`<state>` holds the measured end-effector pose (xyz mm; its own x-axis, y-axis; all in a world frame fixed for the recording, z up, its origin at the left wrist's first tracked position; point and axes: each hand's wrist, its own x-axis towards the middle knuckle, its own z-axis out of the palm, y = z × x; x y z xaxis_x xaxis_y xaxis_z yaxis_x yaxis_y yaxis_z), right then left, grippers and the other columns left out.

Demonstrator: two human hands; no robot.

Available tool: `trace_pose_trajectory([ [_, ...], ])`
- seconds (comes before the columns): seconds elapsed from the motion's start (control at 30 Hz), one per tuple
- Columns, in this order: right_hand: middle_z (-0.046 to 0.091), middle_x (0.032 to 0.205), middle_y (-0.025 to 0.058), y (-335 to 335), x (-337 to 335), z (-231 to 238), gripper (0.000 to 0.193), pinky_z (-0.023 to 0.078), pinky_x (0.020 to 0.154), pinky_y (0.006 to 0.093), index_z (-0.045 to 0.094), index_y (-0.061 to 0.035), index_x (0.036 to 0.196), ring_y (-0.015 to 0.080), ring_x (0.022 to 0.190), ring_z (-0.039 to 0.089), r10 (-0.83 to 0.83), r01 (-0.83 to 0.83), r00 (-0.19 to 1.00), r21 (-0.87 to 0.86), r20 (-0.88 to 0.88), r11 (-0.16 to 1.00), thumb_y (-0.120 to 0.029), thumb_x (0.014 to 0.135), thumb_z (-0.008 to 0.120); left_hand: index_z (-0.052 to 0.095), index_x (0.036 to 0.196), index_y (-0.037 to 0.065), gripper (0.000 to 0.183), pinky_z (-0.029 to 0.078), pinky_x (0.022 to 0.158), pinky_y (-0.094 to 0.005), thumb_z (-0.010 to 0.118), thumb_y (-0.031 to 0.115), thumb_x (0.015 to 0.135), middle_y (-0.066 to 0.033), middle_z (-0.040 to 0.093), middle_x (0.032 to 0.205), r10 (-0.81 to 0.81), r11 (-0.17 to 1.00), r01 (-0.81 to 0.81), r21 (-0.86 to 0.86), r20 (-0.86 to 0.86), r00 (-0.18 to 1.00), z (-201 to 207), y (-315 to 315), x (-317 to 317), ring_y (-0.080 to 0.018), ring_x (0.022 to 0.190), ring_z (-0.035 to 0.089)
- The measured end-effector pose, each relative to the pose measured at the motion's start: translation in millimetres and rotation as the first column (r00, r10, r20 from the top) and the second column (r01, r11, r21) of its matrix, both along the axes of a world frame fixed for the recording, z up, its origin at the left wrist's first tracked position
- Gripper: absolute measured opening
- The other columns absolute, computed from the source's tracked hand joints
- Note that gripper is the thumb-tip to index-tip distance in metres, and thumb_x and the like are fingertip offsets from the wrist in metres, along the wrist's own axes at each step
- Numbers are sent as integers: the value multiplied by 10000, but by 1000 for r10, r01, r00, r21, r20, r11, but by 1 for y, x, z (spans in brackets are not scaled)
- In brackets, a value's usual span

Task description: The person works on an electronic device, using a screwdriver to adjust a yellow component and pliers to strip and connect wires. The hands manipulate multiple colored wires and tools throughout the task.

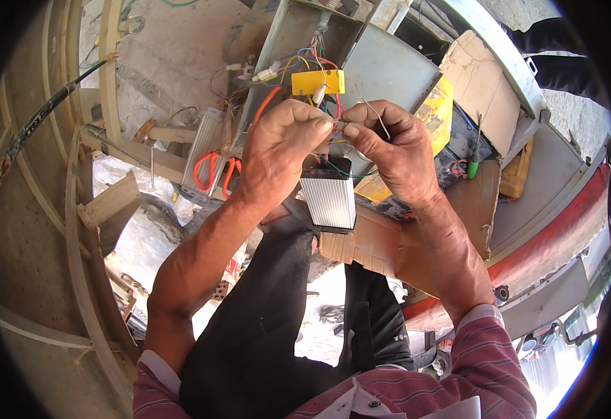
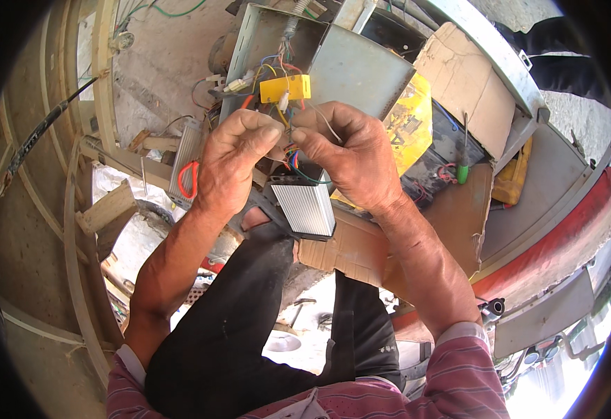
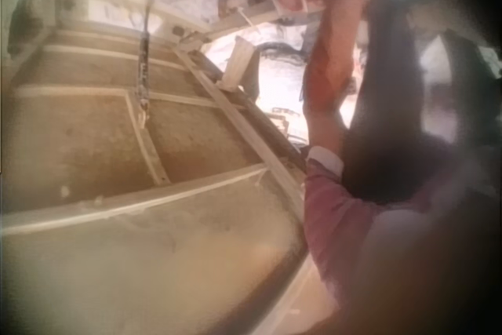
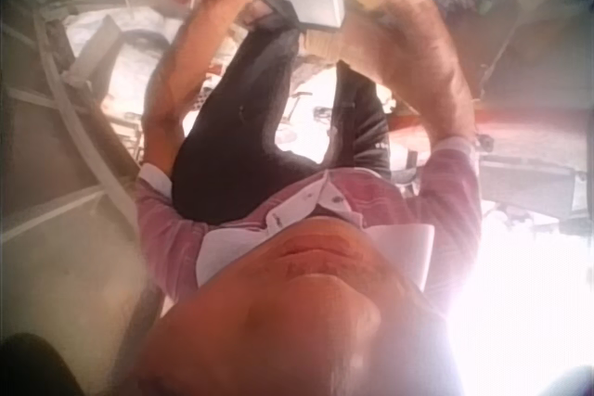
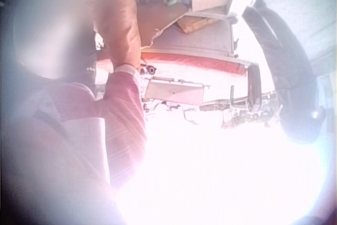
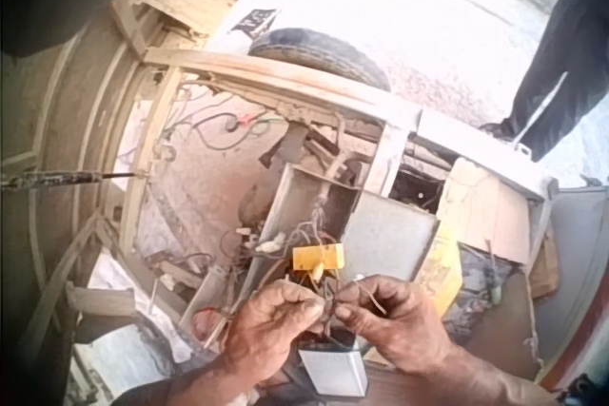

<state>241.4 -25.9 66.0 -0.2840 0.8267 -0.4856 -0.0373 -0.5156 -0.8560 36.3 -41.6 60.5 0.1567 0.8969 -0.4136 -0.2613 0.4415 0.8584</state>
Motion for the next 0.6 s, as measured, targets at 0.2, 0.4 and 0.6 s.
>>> trace_pose_trajectory([
  [0.2,756,977,14,13,6,-2,189,537,763,237,732,-2,1142,56,860,650,-103,104,994,49,-29,993,-135,1010,753,713,1065,58,128,538,748,-277,710,183,1036,-44,730,934,78,996,-79,-29,-53,996,-9,30,-21,-121,783,647],
  [0.4,734,941,13,36,11,-21,247,432,614,224,734,-8,1153,45,682,514,-222,221,974,34,44,975,-219,1025,737,738,1117,10,239,476,547,-243,701,228,1025,-25,684,784,-137,987,95,-127,-384,913,-25,69,-25,-92,588,570],
  [0.6,707,966,26,54,14,-36,245,457,644,231,683,7,1197,69,738,576,-288,255,923,-153,-256,955,-187,1048,682,734,1156,-24,321,403,439,-267,681,265,1025,-31,622,671,-263,953,163,-254,-434,861,-29,87,-14,-90,472,491],
])
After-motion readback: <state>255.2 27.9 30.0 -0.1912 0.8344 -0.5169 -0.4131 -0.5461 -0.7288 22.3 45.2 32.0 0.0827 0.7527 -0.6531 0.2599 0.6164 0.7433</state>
